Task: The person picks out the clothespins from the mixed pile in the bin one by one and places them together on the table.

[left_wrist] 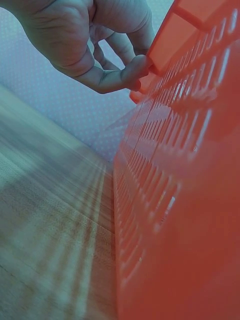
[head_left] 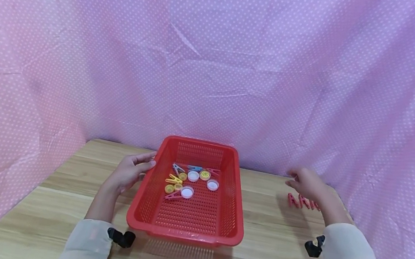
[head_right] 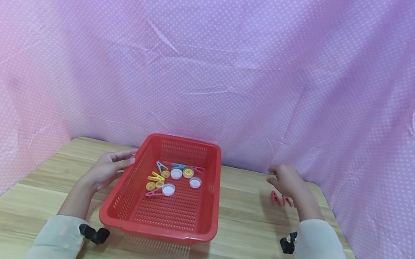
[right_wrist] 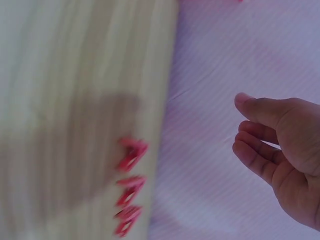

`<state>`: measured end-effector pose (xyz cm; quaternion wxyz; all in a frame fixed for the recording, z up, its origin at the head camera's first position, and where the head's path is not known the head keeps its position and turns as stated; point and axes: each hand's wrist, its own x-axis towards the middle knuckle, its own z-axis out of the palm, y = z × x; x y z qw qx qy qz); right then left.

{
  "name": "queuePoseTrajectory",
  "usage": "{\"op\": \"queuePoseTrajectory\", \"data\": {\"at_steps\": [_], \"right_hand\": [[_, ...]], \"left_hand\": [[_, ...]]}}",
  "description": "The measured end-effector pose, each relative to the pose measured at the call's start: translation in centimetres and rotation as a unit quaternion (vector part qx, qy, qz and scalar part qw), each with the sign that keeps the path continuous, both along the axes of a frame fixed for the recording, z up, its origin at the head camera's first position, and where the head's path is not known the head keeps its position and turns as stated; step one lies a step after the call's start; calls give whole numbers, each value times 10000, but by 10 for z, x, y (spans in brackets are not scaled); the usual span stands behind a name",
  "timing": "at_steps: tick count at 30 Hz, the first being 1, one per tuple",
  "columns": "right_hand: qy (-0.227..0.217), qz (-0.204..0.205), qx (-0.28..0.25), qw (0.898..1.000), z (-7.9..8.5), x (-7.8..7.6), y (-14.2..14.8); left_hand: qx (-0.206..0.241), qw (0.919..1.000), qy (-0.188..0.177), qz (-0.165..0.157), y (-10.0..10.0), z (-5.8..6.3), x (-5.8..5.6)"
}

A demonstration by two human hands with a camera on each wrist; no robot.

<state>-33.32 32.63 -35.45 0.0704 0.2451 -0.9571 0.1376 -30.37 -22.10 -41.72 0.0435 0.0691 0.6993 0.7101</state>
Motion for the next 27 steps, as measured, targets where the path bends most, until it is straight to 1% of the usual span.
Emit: {"op": "queuePoseTrajectory", "data": {"at_steps": [4, 6, 12, 15, 21, 24, 25, 27], "right_hand": [[329, 193, 134, 9992, 14, -1, -26], [415, 289, 206, 9985, 19, 0, -40], [557, 628, 481, 9953, 26, -2, -83], [622, 785, 573, 9933, 27, -2, -104], [585, 1346, 423, 9883, 27, 2, -145], [697, 1582, 610, 9830, 24, 4, -164], [730, 1607, 720, 9817, 23, 4, -169], [653, 1556, 961, 9810, 19, 6, -180]], "left_hand": [[6, 10000, -20, 21, -1, -1, 0], [38, 10000, -32, 22, 0, -2, 0], [82, 10000, 13, -15, -2, -3, -1], [86, 10000, 8, -11, -2, -4, -2], [86, 10000, 6, -12, -3, -4, -1], [84, 10000, 7, -16, -2, -3, -1], [88, 10000, 4, -21, -2, -3, -1], [94, 10000, -4, -26, -2, -3, -1]]}}
